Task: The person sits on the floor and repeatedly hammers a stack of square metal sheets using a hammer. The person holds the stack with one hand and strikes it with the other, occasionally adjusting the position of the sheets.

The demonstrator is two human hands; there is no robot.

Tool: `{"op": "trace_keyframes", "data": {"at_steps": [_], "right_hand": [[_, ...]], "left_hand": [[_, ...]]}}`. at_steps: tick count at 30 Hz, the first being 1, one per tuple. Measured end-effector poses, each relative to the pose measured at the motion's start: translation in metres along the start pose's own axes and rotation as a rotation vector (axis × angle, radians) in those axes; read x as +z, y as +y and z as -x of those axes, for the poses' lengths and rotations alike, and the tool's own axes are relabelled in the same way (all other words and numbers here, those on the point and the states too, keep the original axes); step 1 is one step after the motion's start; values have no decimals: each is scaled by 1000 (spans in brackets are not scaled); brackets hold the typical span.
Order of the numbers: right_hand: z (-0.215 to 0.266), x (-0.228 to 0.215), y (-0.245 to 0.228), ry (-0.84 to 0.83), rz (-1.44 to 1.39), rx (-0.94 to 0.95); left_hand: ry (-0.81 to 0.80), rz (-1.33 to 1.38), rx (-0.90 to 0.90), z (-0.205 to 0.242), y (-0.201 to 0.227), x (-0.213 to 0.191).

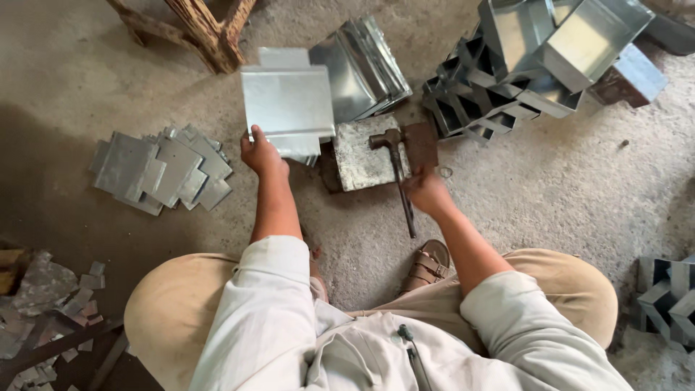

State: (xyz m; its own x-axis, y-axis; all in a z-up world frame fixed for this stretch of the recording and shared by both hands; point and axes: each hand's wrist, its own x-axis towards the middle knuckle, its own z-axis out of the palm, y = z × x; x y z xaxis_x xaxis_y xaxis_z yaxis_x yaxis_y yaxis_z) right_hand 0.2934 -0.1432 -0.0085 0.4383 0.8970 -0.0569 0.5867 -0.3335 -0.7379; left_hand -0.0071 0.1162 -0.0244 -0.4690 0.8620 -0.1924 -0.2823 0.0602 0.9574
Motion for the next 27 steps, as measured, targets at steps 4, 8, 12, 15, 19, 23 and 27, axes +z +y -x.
{"op": "trace_keyframes", "data": {"at_steps": [4,8,12,15,19,23,27], "right_hand": [[12,18,4,-305,-326,531],[-8,18,-4,-379,-736,593],[0,8,-37,-129,-323,564],[11,-15,-51,200,-242,-20],[33,-66,-90,378,-325,-232],[50,-90,-102,268,-622,-209],[52,-79,-89,169,-656,-153]], "left_hand": [[-4,-191,-118,22,22,-11],[13,-296,-122,39,18,-30],[-45,-409,-120,46,6,-53],[-98,-397,-248,67,7,-64],[19,-313,-293,89,-9,-58],[-26,-278,-509,102,-29,-61],[96,-161,-260,96,-40,-42]]}}
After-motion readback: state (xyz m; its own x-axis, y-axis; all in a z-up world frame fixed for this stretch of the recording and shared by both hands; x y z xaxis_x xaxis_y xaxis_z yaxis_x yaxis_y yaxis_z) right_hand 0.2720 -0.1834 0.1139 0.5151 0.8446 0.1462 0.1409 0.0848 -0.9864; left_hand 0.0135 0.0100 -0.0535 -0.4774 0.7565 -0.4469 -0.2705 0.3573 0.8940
